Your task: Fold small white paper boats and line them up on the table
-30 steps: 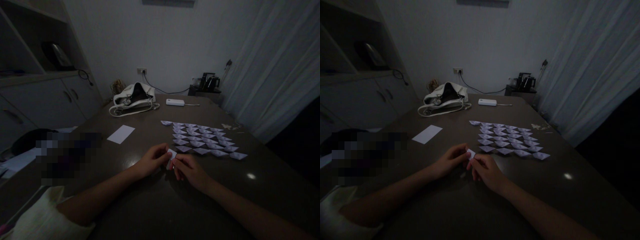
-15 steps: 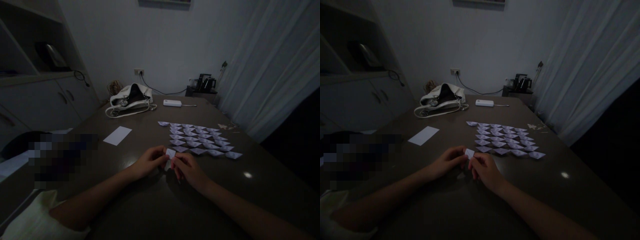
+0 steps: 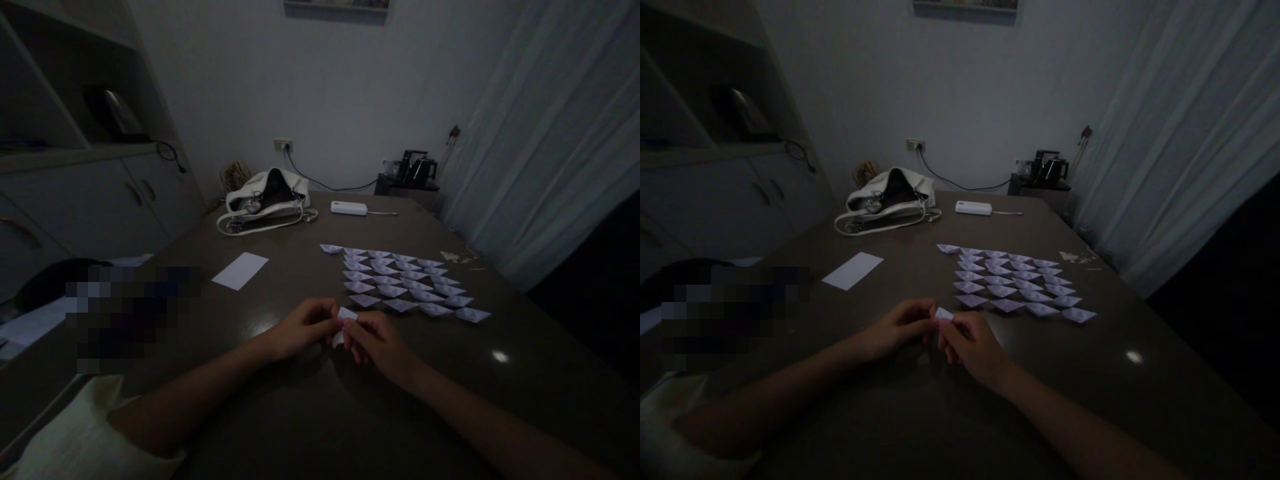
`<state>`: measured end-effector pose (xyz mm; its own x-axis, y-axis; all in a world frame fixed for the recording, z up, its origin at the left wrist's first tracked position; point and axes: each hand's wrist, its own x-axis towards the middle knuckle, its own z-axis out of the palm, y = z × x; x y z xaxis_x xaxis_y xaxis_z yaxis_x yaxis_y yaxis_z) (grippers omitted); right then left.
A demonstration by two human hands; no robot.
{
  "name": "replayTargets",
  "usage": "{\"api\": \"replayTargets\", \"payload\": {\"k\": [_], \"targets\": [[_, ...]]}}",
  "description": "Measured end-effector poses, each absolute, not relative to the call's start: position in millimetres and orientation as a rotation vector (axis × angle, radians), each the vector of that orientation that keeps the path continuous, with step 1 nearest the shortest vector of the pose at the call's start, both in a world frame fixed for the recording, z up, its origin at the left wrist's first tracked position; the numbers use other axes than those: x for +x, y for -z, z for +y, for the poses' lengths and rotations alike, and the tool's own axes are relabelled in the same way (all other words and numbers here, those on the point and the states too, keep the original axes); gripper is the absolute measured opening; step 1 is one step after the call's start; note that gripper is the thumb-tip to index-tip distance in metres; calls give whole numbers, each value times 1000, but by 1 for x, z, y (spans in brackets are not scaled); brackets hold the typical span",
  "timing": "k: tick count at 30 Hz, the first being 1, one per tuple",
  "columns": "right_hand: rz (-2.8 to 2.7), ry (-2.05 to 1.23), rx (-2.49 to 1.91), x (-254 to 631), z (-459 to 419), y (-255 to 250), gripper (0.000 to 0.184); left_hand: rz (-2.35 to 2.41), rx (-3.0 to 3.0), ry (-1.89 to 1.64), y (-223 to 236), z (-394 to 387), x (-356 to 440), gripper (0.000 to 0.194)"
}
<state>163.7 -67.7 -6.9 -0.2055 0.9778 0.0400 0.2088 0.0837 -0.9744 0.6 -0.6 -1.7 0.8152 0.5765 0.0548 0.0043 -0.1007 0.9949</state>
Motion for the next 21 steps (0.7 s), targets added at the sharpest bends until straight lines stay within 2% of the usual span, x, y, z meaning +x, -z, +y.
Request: {"api": "replayTargets", "payload": {"k": [17, 21], "targets": [[-1634, -1148, -1218, 162, -69, 7, 35, 545, 1538, -723, 0, 2, 0, 22], [-1559, -1222, -1205, 163, -67, 7, 37, 540, 1518, -733, 3, 3, 2, 23]]}}
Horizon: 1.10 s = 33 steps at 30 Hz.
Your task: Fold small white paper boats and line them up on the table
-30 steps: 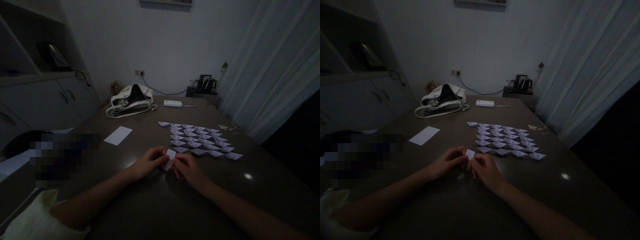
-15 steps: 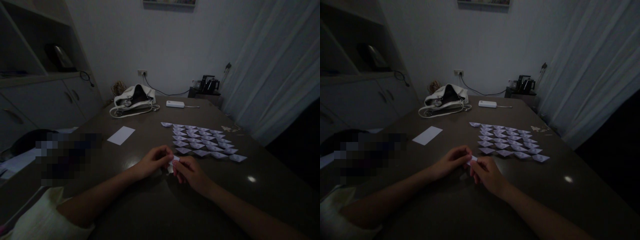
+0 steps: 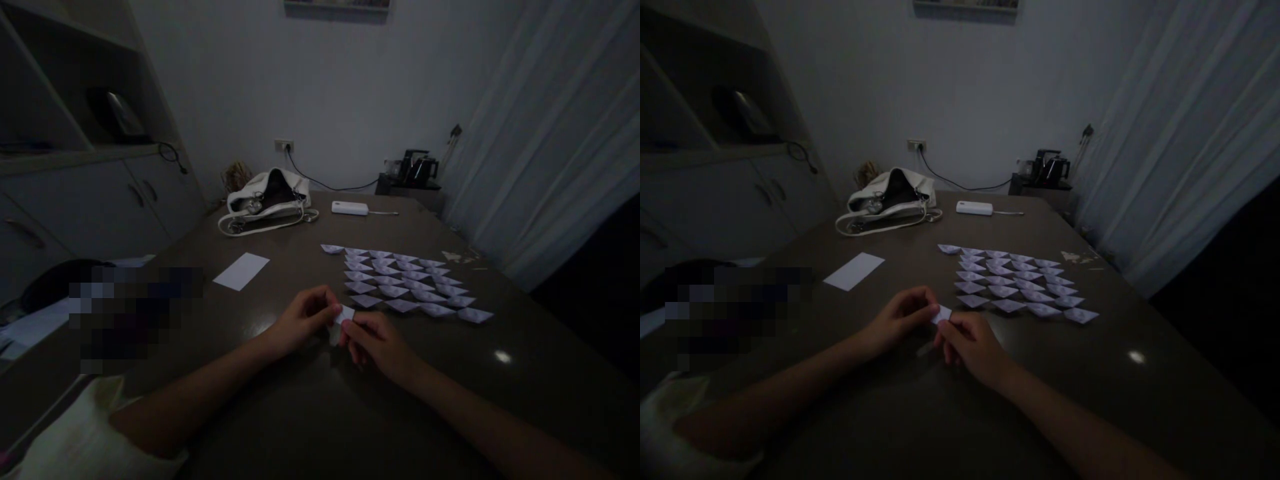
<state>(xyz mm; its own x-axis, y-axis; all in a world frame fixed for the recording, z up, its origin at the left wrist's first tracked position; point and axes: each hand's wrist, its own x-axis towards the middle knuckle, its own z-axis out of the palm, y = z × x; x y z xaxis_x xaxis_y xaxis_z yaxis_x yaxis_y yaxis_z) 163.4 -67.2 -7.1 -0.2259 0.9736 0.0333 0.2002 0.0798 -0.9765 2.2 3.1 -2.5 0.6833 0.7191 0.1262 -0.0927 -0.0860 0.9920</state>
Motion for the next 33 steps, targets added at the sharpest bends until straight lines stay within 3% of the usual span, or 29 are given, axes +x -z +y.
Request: {"api": "replayTargets", "payload": {"k": [18, 26, 33], "targets": [[-1426, -1202, -1189, 166, -64, 7, 35, 532, 1676, -674, -4, 0, 1, 22], [-1444, -771, -1230, 176, -54, 3, 10, 593, 1822, -616, -3, 2, -2, 25], [-1512, -782, -1290, 178, -54, 7, 8, 605, 2187, -652, -3, 5, -4, 22]]}}
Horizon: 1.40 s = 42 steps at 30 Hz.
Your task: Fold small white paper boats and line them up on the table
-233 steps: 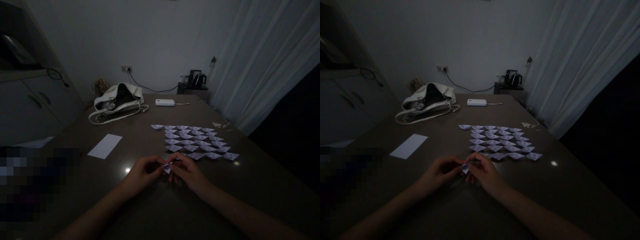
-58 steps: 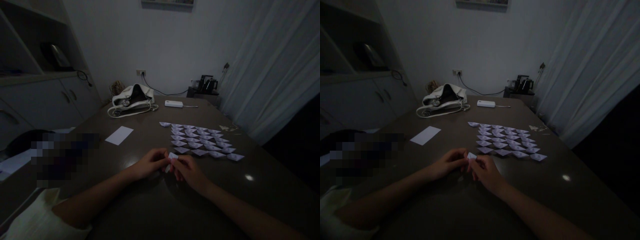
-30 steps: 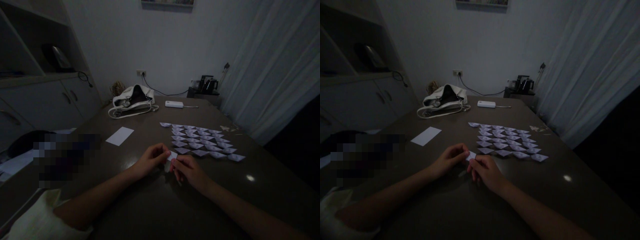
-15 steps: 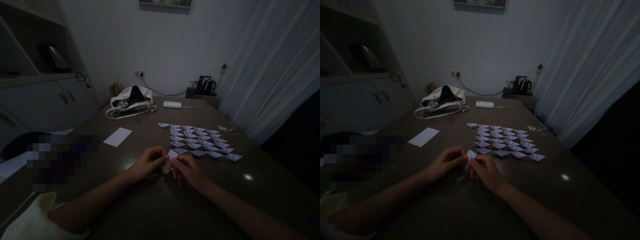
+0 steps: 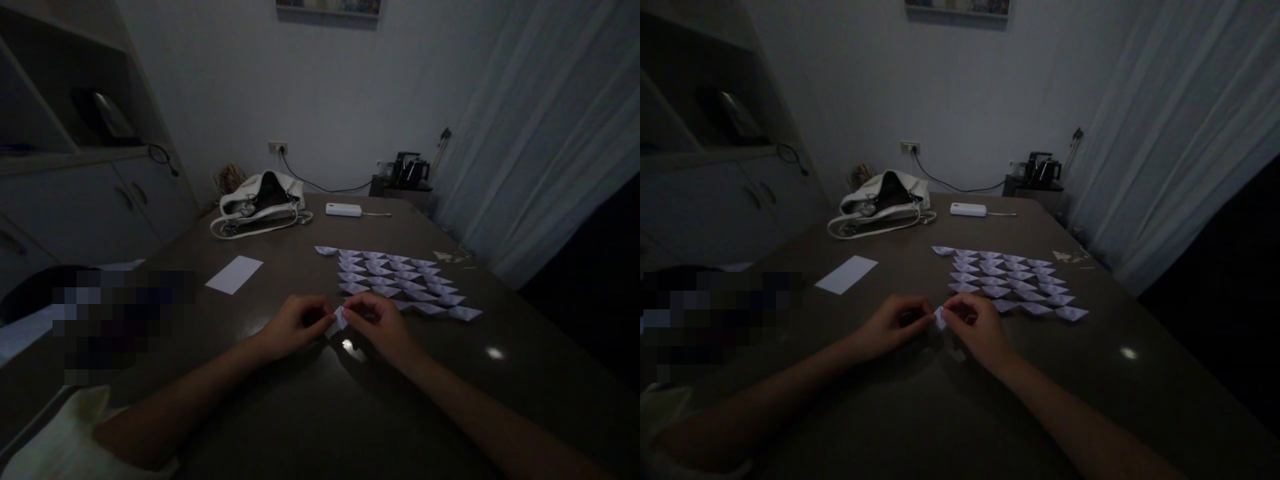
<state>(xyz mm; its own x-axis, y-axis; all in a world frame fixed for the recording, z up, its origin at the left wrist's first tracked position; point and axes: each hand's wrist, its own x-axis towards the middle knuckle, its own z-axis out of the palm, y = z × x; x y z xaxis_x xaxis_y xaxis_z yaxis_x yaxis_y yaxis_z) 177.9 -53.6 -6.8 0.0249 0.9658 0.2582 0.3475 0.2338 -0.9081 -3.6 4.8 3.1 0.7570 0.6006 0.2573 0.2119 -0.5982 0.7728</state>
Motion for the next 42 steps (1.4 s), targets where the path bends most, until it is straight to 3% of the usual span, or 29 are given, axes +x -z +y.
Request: {"api": "replayTargets", "payload": {"k": [17, 36, 42], "targets": [[-1643, -594, -1356, 174, -59, 2, 7, 636, 2221, -752, -3, 2, -2, 17], [-1583, -664, -1317, 173, -59, 6, 9, 600, 2198, -789, 0, -1, 0, 15], [-1633, -635, -1308, 172, -60, 3, 10, 601, 2209, -782, -3, -5, 1, 5]]}}
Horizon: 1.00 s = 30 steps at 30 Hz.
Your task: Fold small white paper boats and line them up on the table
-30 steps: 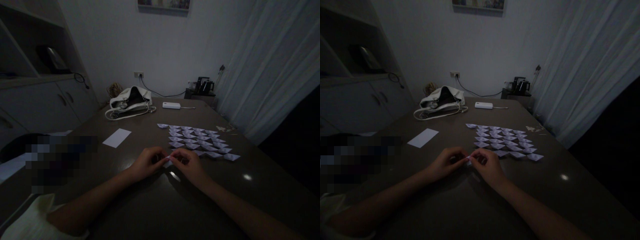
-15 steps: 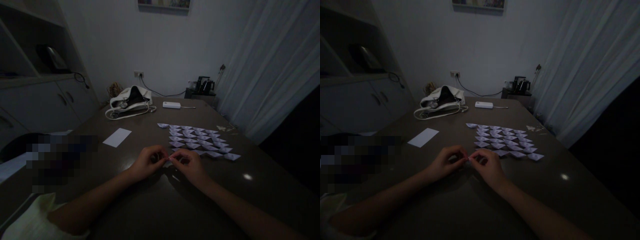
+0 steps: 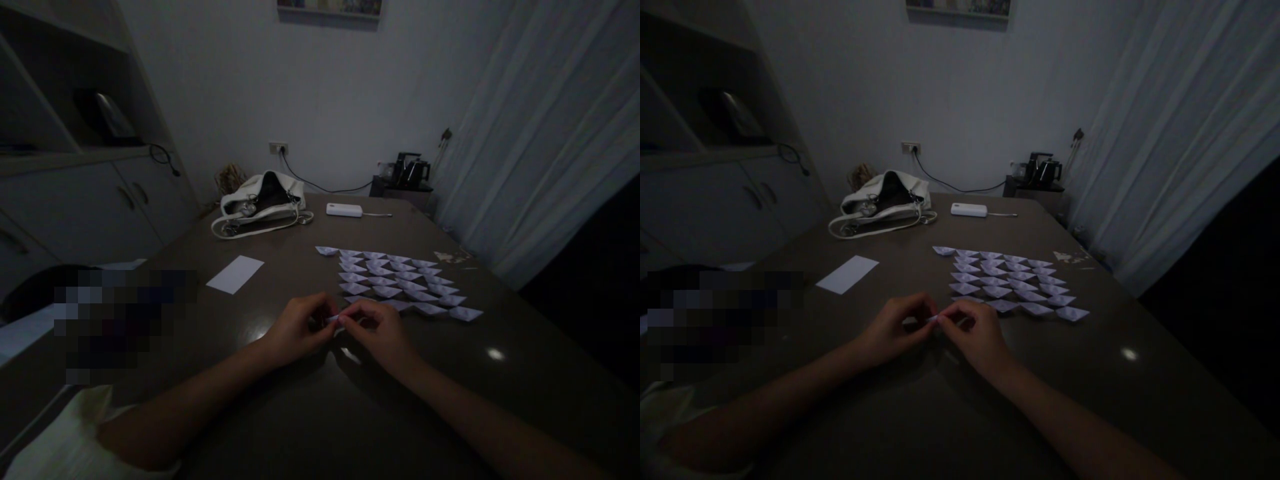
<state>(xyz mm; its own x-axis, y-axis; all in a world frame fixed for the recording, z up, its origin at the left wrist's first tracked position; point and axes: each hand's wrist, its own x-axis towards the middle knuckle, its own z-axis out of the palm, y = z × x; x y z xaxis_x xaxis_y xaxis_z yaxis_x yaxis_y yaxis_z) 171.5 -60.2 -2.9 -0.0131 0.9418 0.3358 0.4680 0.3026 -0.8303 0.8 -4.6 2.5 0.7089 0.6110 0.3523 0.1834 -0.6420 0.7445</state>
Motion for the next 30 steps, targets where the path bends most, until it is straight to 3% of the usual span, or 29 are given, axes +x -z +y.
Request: {"api": "replayTargets", "payload": {"k": [30], "targets": [[-1706, -521, -1266, 171, -62, 2, 6, 572, 2137, -790, -5, -5, 0, 5]]}}
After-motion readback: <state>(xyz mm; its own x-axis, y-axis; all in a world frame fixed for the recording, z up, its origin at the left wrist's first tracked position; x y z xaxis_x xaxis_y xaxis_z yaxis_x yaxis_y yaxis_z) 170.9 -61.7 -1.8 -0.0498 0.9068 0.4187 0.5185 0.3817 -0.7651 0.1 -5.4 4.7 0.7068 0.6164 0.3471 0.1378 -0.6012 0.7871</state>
